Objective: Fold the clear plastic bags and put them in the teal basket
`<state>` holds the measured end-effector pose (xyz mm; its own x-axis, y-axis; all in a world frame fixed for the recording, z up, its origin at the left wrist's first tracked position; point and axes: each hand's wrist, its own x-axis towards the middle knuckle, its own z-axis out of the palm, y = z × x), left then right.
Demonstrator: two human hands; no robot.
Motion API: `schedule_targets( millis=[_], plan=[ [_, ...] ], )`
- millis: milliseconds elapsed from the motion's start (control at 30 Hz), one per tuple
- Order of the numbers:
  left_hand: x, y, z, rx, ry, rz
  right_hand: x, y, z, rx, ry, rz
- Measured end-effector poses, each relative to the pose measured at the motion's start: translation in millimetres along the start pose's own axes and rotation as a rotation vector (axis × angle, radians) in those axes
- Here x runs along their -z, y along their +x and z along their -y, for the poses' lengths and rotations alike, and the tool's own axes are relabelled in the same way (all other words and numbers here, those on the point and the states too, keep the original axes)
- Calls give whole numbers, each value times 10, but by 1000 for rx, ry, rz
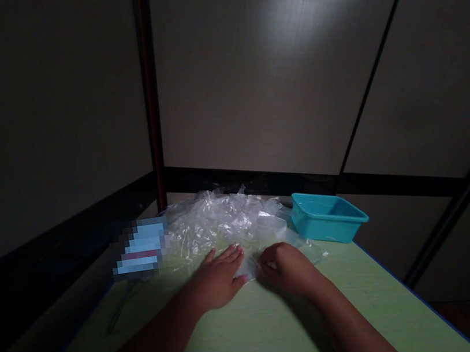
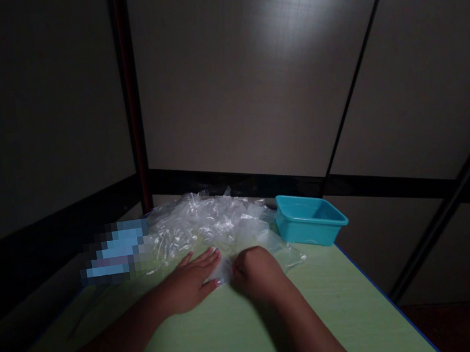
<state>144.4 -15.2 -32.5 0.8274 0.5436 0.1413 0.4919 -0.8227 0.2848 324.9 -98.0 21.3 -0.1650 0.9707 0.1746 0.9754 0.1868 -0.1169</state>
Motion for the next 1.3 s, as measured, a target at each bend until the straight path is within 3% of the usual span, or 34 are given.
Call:
schedule_targets(
  millis=[100,267,467,1067,1300],
  plan=[
    [2,4,-5,6,-5,3,15,9,-113,-108,137,-23],
    [-2,5,-19,15,-2,-8,126,-107,-245,-125,449,472],
    [-5,5,-28,11,29,-13,252,-201,-127,-86,446,640],
    [37,-16,-66,-11,48,6,129,-209,18,-47,330,645],
    [17,-1,-47,1,68,14,188,-219,42,-99,333,679]
  ],
)
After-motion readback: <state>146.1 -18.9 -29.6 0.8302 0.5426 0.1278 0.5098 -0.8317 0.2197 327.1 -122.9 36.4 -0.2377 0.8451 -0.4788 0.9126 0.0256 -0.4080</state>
